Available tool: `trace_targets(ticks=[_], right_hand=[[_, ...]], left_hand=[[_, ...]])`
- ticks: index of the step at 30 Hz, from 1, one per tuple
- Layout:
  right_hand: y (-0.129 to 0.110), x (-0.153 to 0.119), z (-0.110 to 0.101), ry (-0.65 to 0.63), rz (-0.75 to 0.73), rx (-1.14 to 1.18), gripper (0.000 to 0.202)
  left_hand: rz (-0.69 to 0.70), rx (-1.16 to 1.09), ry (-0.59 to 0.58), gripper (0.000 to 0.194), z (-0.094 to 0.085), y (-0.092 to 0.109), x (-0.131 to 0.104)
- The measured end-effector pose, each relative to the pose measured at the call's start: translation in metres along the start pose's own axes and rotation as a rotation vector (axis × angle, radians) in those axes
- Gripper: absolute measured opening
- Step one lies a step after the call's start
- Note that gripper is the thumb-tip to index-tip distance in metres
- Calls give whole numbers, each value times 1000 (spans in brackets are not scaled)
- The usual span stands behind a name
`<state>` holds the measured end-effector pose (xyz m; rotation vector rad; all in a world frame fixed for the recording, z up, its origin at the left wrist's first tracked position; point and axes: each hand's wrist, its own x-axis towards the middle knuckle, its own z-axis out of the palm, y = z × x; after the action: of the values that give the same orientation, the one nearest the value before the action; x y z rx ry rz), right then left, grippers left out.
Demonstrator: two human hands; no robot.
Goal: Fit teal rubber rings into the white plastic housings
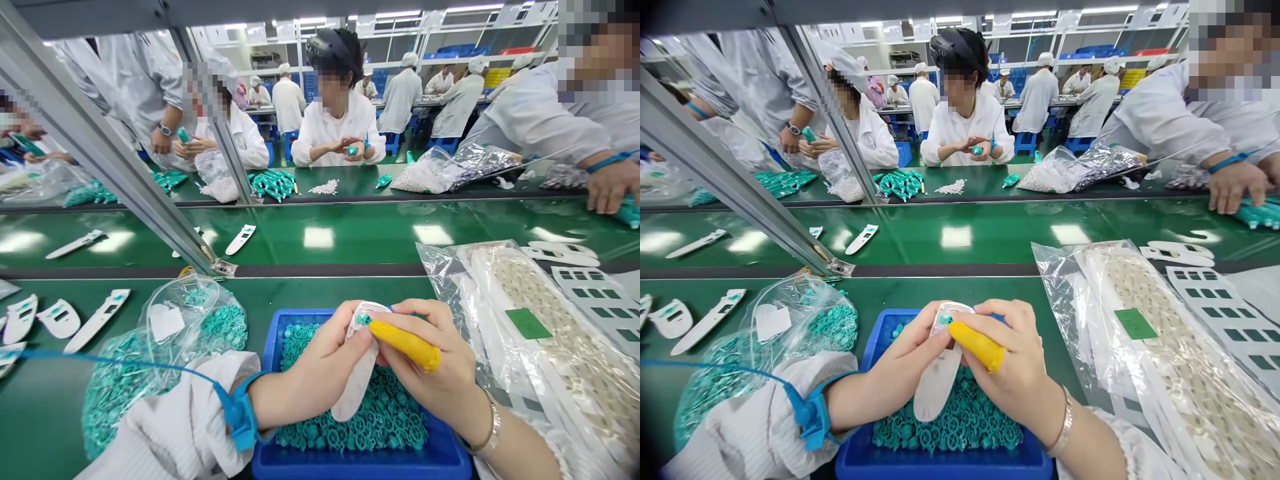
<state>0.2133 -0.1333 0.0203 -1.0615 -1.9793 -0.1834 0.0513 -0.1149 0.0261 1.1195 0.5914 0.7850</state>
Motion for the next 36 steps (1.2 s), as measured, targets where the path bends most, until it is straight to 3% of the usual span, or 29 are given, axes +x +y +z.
trace_targets(ticks=[4, 8, 10, 13, 15, 18, 22, 24, 27, 29, 31, 33, 34, 36], right_hand=[[-9, 1, 4, 97, 95, -20, 22], [-13, -1, 6, 103, 149, 122, 40], [-13, -1, 4, 30, 268, 263, 44], [-13, 3, 1, -179, 461, 426, 25], [-14, 6, 0, -230, 515, 454, 18], [-15, 7, 1, -169, 533, 424, 16], [-16, 5, 5, -121, 514, 358, 17], [-16, 5, 6, -105, 499, 345, 18], [-11, 7, 4, -129, 465, 337, 17], [1, 5, -4, -158, 461, 300, 26], [21, -3, -16, -176, 481, 230, 39], [41, -19, -31, -223, 504, 134, 39], [50, -29, -39, -278, 511, 82, 35], [60, -52, -49, -401, 518, 0, 30]], left_hand=[[32, 251, -3, 29, -2, 2, -2], [74, 355, 23, 33, -5, 2, -1], [101, 409, 59, 33, -6, 0, -1], [199, 582, 105, 27, -7, -4, -2], [329, 733, 134, 20, -7, -6, -2], [521, 906, 171, 19, -8, -6, -1], [677, 1107, 189, 20, -10, -7, -1], [684, 1177, 172, 19, -10, -7, -3], [549, 1218, 129, 19, -13, 3, 2], [469, 1224, 139, 20, -23, 15, 21], [429, 1262, 230, 22, -43, 28, 54], [350, 1373, 365, 24, -72, 36, 97], [246, 1407, 441, 24, -87, 38, 119], [148, 1409, 515, 25, -117, 36, 156]])
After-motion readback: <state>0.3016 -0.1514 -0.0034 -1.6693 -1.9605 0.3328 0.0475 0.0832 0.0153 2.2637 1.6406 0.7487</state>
